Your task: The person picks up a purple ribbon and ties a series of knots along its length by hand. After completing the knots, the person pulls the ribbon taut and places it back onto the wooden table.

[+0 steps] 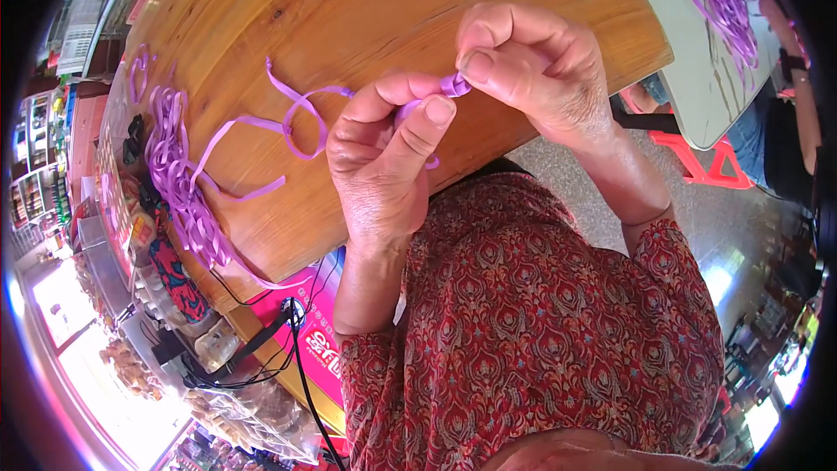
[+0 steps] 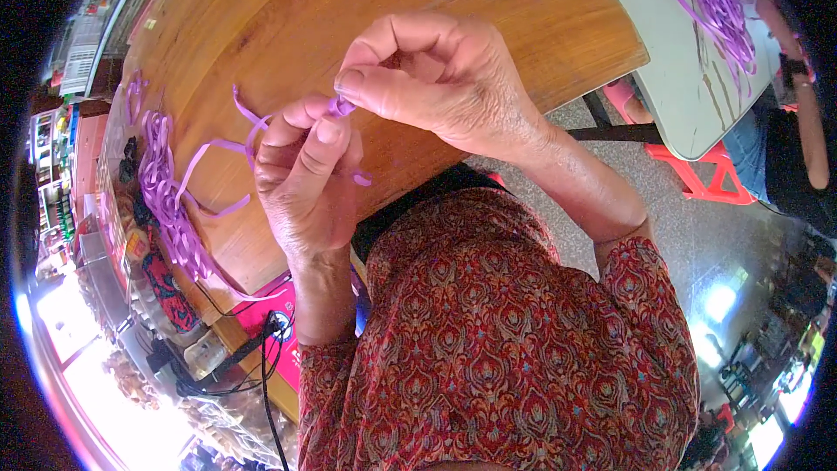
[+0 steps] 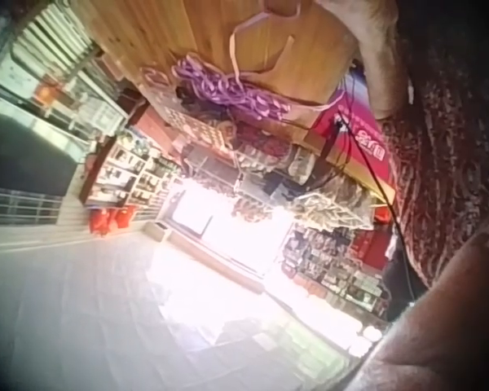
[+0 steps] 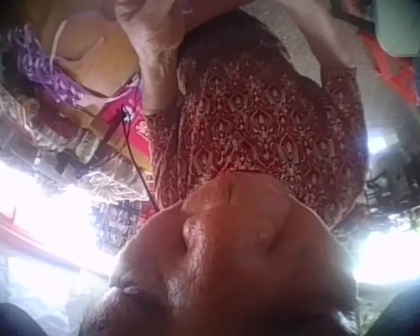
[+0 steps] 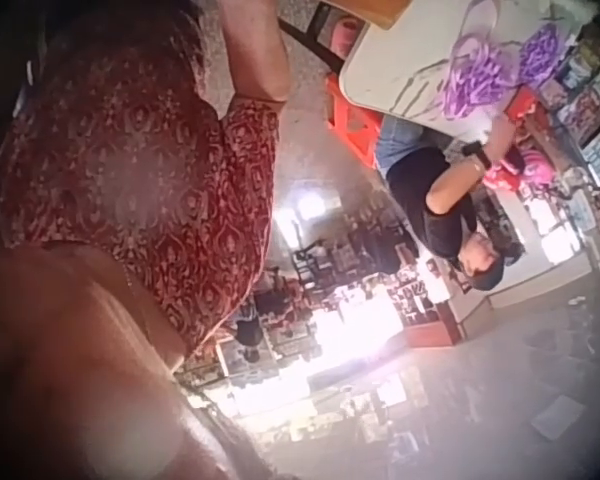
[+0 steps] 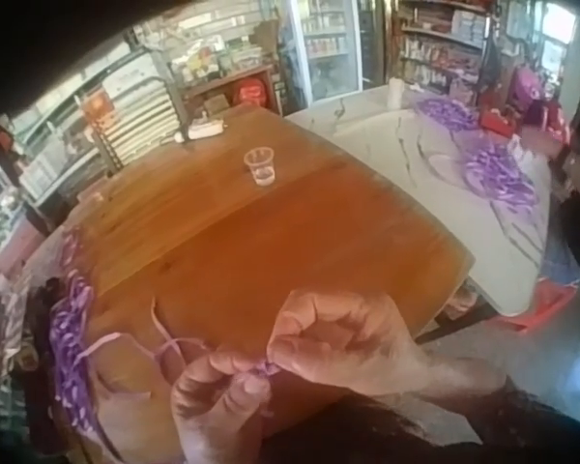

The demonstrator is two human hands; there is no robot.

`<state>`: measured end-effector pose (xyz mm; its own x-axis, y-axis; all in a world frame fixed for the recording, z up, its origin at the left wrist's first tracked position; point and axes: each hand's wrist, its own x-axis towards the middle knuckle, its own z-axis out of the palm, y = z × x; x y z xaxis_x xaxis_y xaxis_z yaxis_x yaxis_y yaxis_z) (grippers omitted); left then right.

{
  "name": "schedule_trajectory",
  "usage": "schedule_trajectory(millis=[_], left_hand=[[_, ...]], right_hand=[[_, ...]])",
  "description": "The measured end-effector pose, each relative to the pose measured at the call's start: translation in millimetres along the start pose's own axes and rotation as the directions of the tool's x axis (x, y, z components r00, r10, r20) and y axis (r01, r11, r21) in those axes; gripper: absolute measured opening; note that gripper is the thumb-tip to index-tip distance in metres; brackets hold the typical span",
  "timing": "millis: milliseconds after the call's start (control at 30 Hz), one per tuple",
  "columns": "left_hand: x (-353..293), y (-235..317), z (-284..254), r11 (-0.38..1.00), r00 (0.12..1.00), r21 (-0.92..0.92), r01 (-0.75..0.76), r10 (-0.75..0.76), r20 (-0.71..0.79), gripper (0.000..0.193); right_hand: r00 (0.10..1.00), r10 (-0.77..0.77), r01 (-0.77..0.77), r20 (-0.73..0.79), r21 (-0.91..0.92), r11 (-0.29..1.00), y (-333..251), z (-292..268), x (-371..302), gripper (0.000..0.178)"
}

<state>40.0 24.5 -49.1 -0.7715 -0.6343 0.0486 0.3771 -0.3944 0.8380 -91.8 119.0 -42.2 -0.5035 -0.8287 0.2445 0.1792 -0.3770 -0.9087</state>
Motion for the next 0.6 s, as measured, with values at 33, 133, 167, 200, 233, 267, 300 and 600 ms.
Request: schedule_trajectory(millis=[33, 133, 167, 200, 233, 267, 300, 600], left_hand=[[0, 0, 2, 1.000, 1.000, 0.001, 0.002, -0.002, 0.003, 0.019], [-1, 0, 6, 0.996, 0.998, 0.087, 0.019, -0.014, -0.056, 0.018], [-1, 0, 6, 0.994, 0.997, 0.103, 0.046, -0.038, -0.073, 0.017], [-1, 0, 6, 0.990, 0.994, 0.119, 0.073, -0.062, -0.091, 0.016], [-2, -1, 6, 0.990, 0.994, 0.120, 0.075, -0.064, -0.090, 0.016], [-2, -2, 6, 0.992, 0.995, 0.106, 0.062, -0.052, -0.089, 0.016], [-2, -3, 6, 0.995, 0.995, 0.092, 0.049, -0.040, -0.089, 0.015], [-2, 1, 8, 0.995, 0.994, 0.092, 0.047, -0.037, -0.100, 0.013]], right_hand=[[1.000, 0.025, -0.025, -0.012, -0.019, 1.000, 0, -1, -1, 0.006], [0.999, 0.032, -0.032, -0.037, -0.008, 0.999, 1, -5, -4, 0.006], [0.999, 0.032, -0.032, -0.039, -0.007, 0.999, 2, -6, -5, 0.006], [0.999, 0.021, -0.022, -0.046, -0.008, 1.000, 4, -8, -6, 0.006], [0.999, 0.011, -0.012, -0.053, -0.009, 1.000, 4, -9, -7, 0.006], [0.998, 0.010, -0.011, -0.055, -0.008, 1.000, 4, -9, -7, 0.006], [0.998, 0.029, -0.030, -0.056, -0.011, 0.999, 2, -10, -6, 0.006], [0.833, -0.450, 0.536, 0.321, -0.670, 0.514, -12, -19, 1, 0.038]])
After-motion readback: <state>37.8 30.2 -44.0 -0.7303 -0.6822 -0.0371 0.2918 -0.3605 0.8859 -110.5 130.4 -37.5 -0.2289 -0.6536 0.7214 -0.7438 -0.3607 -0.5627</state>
